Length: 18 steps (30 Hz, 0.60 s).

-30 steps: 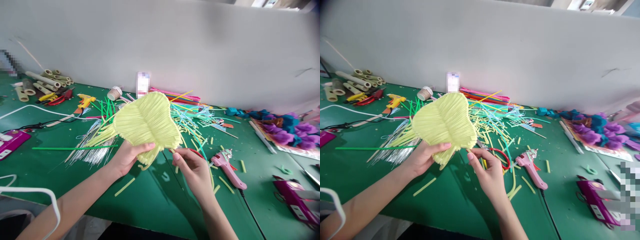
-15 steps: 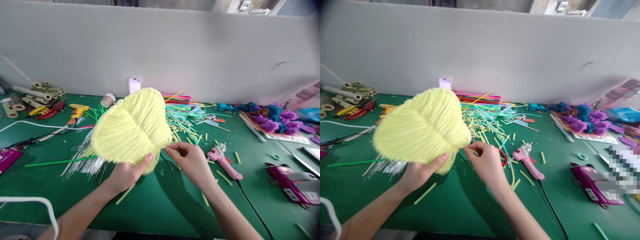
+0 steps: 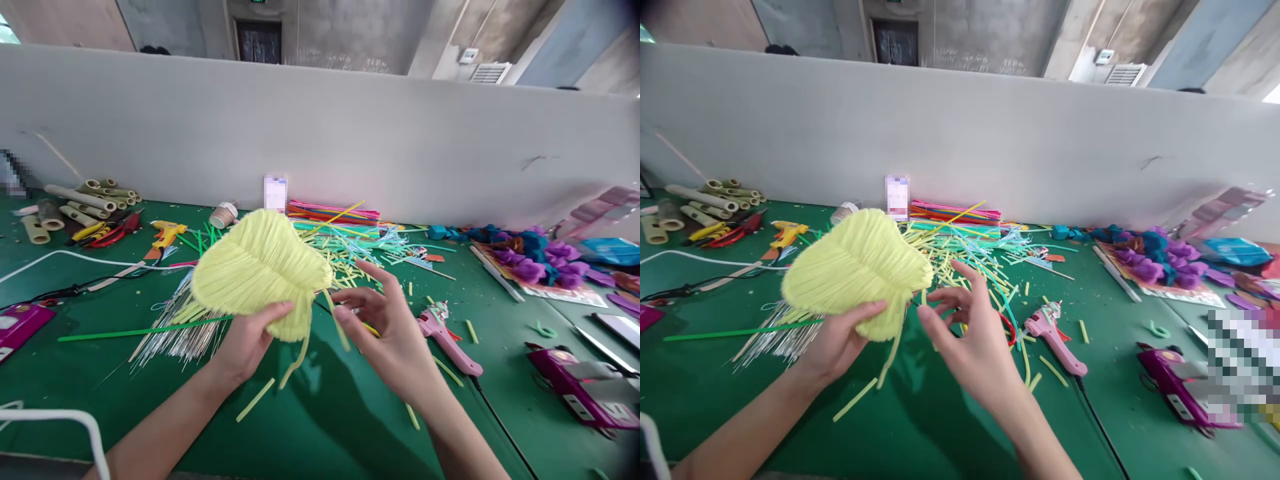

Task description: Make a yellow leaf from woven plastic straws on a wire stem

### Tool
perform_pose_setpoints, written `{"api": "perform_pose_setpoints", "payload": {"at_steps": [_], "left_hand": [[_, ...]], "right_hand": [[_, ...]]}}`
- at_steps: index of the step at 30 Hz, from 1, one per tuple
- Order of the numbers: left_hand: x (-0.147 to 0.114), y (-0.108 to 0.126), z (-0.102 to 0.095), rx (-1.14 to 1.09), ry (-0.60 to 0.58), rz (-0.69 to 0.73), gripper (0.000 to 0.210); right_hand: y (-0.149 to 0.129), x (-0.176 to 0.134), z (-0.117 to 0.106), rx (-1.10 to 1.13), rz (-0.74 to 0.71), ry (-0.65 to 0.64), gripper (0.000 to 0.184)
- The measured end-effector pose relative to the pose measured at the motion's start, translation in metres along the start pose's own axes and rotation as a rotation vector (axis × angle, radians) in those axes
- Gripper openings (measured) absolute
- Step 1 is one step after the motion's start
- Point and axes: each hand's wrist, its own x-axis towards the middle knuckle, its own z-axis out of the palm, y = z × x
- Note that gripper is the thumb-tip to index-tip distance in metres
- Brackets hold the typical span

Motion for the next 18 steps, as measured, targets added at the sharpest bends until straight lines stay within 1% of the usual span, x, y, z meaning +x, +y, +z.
{"api": "perform_pose_setpoints", "payload": {"at_steps": [2,3,5,6,8,10,11,12,15,18], "left_hand": [[0.005,0.004,-0.002,-0.149,-0.06,-0.111,0.056],[0.006,0.006,-0.004,-0.19,-0.087,-0.153,0.056],[0.008,0.007,-0.006,-0.247,-0.131,-0.204,0.055],[0.008,0.007,-0.007,-0.267,-0.149,-0.226,0.055],[0.007,0.006,-0.008,-0.286,-0.176,-0.265,0.055],[0.006,0.004,-0.007,-0.282,-0.184,-0.287,0.056],[0.006,0.003,-0.007,-0.274,-0.183,-0.292,0.056],[0.005,0.001,-0.007,-0.266,-0.181,-0.293,0.055],[0.005,-0.004,-0.008,-0.22,-0.173,-0.302,0.054],[0.004,-0.008,-0.009,-0.175,-0.164,-0.274,0.054]], "right_hand": [[0.005,-0.001,-0.012,0.268,0.114,0.022,0.055],[0.008,-0.001,-0.017,0.36,0.165,0.035,0.049],[0.017,-0.001,-0.023,0.466,0.255,0.046,0.038],[0.021,-0.001,-0.024,0.481,0.292,0.032,0.034],[0.028,0.0,-0.021,0.459,0.342,-0.037,0.031],[0.033,0.0,-0.013,0.411,0.362,-0.121,0.03],[0.035,0.001,-0.009,0.404,0.362,-0.141,0.03],[0.036,0.001,-0.005,0.411,0.36,-0.141,0.03],[0.037,0.001,0.005,0.47,0.371,-0.078,0.03],[0.039,0.001,0.009,0.522,0.405,-0.047,0.033]]}}
